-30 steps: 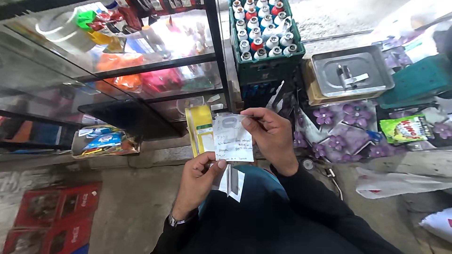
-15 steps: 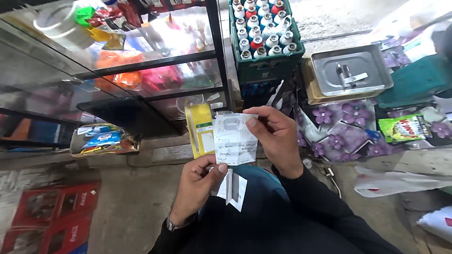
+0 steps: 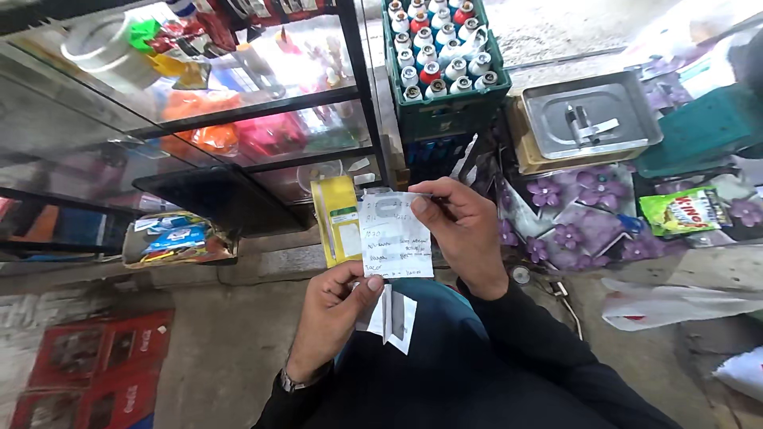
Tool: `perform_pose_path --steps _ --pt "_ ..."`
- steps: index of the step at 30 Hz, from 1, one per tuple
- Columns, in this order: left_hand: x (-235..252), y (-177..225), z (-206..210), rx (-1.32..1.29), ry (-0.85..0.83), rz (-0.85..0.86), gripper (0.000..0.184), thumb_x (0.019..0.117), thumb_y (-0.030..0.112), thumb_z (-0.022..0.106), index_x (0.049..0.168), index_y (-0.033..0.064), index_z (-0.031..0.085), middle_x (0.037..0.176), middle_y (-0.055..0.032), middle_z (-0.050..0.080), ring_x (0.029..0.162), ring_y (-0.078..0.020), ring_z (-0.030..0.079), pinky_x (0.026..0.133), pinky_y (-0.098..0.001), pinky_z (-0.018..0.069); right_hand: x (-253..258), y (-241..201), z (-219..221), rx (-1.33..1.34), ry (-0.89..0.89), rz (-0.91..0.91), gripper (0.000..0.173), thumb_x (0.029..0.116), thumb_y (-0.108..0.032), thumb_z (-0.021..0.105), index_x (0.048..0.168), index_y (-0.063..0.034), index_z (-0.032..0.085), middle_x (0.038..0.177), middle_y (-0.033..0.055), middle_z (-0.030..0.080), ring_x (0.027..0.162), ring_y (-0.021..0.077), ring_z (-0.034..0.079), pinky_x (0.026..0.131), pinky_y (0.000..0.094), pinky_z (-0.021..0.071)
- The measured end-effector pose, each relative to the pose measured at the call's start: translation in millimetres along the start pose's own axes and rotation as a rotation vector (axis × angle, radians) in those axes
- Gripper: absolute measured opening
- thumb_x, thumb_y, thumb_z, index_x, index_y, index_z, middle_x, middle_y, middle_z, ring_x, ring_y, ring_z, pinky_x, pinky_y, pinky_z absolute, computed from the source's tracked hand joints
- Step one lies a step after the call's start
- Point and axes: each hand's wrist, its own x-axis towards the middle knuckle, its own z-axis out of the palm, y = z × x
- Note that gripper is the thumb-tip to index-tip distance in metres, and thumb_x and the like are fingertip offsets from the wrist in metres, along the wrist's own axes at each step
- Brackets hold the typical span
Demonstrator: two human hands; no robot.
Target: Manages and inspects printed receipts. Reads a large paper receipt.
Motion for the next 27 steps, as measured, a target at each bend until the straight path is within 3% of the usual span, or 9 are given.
perform_pose_path --steps 11,18,27 --pt "-1.6 2.4 2.6 0.096 0.02 0.025 0.015 0.0979 0.009 0.068 0.105 -0.0036 0.072 0.085 -0.0082 0.073 0.066 -0.0098 0.067 0.061 -0.0234 0.0584 -2.1 -2.7 -1.5 0.005 0.013 -0.002 0.022 0.1 -0.008 0.065 0.121 -0.0037 0.07 0.094 0.0071 0.069 0.067 0.0129 0.064 0.053 0.0246 0.0561" --pt "0.0 2.3 1.9 0.136 0.013 0.016 0.014 0.0983 0.008 0.067 0.106 -0.003 0.073 0.086 -0.0088 0.074 0.068 -0.0119 0.069 0.062 -0.0255 0.0598 -2.3 -1.8 -0.6 0.035 0.021 0.015 0.03 0.0993 -0.008 0.066 0.129 -0.0058 0.065 0.096 0.0085 0.069 0.073 0.0146 0.067 0.059 0.0269 0.0602" --pt "2.1 2.7 1.9 0.13 0.018 0.018 0.015 0.098 0.01 0.068 0.105 -0.0027 0.073 0.085 -0.008 0.074 0.067 -0.0107 0.068 0.061 -0.024 0.0593 0.6 -0.2 0.2 0.048 0.027 0.026 0.029 0.099 -0.007 0.066 0.128 -0.005 0.065 0.093 0.0086 0.068 0.07 0.0141 0.066 0.056 0.0259 0.0588"
